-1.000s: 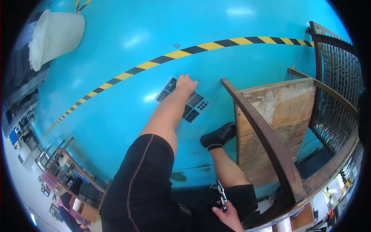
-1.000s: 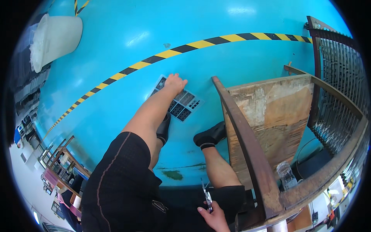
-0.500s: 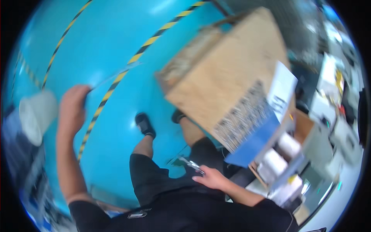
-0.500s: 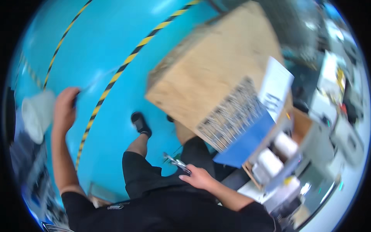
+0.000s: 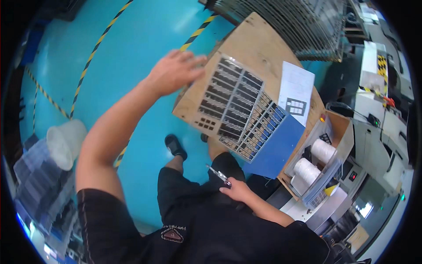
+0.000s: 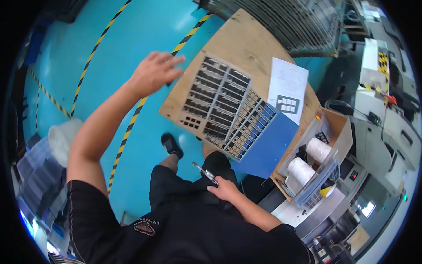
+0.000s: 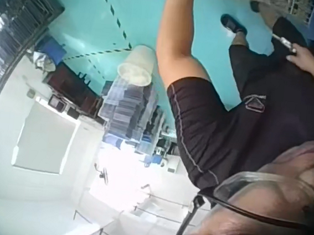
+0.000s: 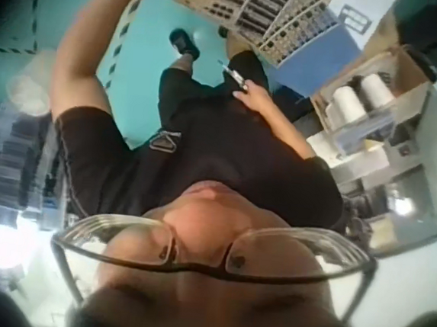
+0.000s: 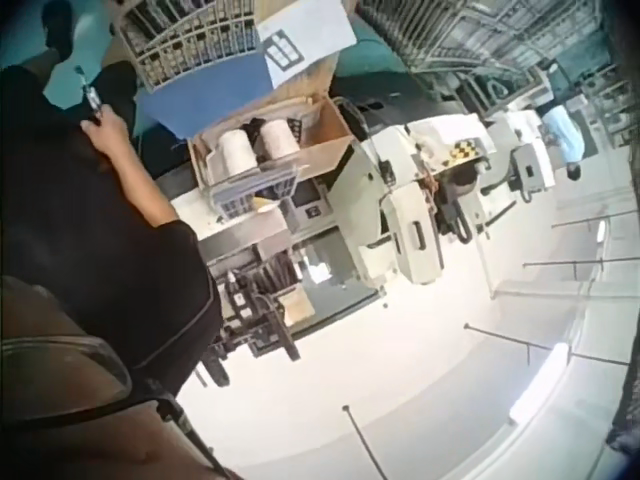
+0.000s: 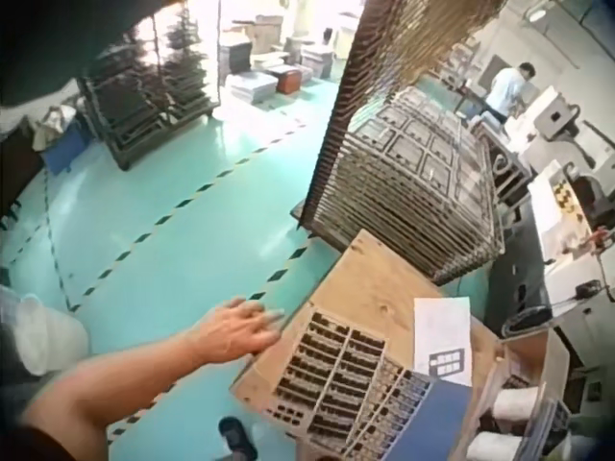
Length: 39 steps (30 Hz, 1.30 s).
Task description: The person peels a film from a sheet of frames, carries it to a machine, and then picks up a single frame to measure with a dial caliper. Finally, they place the sheet on a table and hold it up for inspection.
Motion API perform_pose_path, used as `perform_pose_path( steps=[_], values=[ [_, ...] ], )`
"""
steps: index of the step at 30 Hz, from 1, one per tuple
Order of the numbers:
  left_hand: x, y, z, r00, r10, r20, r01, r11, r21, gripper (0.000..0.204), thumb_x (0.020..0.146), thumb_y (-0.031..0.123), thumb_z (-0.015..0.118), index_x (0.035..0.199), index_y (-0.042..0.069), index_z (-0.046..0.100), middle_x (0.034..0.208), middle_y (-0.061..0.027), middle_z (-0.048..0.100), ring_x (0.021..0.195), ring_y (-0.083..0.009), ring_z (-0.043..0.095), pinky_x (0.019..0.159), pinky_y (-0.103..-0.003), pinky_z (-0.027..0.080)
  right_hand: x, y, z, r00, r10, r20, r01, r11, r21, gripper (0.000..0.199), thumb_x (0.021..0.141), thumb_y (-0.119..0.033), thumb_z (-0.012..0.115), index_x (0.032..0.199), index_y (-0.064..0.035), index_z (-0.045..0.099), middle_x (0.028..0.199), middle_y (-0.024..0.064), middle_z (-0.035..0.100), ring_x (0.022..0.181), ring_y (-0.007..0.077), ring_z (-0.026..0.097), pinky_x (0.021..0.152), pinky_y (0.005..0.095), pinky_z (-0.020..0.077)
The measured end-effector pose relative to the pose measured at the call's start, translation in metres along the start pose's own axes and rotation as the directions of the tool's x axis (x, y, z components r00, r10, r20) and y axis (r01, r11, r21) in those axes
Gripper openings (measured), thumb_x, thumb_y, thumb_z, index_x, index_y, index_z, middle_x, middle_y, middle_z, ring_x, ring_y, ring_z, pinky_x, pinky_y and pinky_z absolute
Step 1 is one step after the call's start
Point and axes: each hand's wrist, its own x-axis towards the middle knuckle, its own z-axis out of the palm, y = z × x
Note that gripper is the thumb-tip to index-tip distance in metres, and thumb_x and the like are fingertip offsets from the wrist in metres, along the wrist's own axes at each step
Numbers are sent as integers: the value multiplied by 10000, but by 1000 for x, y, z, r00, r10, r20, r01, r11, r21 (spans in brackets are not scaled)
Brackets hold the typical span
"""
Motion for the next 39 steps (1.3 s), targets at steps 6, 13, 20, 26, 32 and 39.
perform_pose_path(
  steps=[6, 13, 20, 26, 32, 39],
  values=[
    [-186, 50, 43, 151, -913, 379, 898, -33, -438, 343, 844, 152, 627, 1178, 125, 554, 921, -115, 632, 882, -260, 609, 793, -393, 477, 20, -22, -18, 1000, 7, -26, -12, 982, -189, 431, 816, -411, 691, 1001, -36, 589, 913, 214, 678, 899, 402, 649, 767, 473, 507],
    [-501, 203, 204, -565, -388, 728, 350, -912, -215, 170, 843, 142, 660, 969, 69, 572, 716, -36, 542, 611, -155, 563, 495, -292, 467, 79, -10, 19, 992, 63, -106, -101, 904, -414, 382, 803, -379, 715, 822, -28, 566, 741, 199, 640, 768, 424, 633, 666, 478, 497],
    [-606, 220, 432, -591, -626, 509, 665, -735, -132, 223, 806, 188, 688, 978, 64, 620, 938, -184, 665, 967, -374, 625, 857, -441, 496, 135, -26, 66, 931, 257, -261, -348, 841, -414, 362, 766, -257, 775, 766, 21, 543, 650, 196, 582, 589, 323, 587, 585, 393, 460],
    [-618, 207, 515, -470, -709, 525, 846, -533, 37, 397, 823, 213, 711, 1163, 127, 526, 1129, -145, 585, 1031, -351, 598, 847, -452, 512, 146, -44, 76, 832, 488, -266, -555, 724, -410, 377, 807, -266, 789, 1011, 9, 631, 705, 88, 590, 628, 155, 482, 584, 324, 442],
    [-641, 208, 536, -343, -826, 448, 922, -388, -9, 371, 814, 205, 717, 1137, 140, 545, 1073, -107, 604, 1007, -312, 603, 811, -430, 511, 170, -70, 94, 905, 302, -301, -410, 808, -424, 354, 792, -238, 805, 970, 19, 638, 649, 69, 563, 598, 136, 425, 540, 330, 415],
    [-652, 210, 546, -330, -869, 367, 930, -367, -33, 208, 836, 223, 696, 998, 139, 596, 968, -75, 604, 933, -286, 610, 770, -414, 512, 180, -82, 99, 907, 332, -259, -413, 821, -394, 413, 822, -187, 782, 1106, 64, 617, 724, 28, 549, 657, 111, 418, 569, 293, 425]
  ],
)
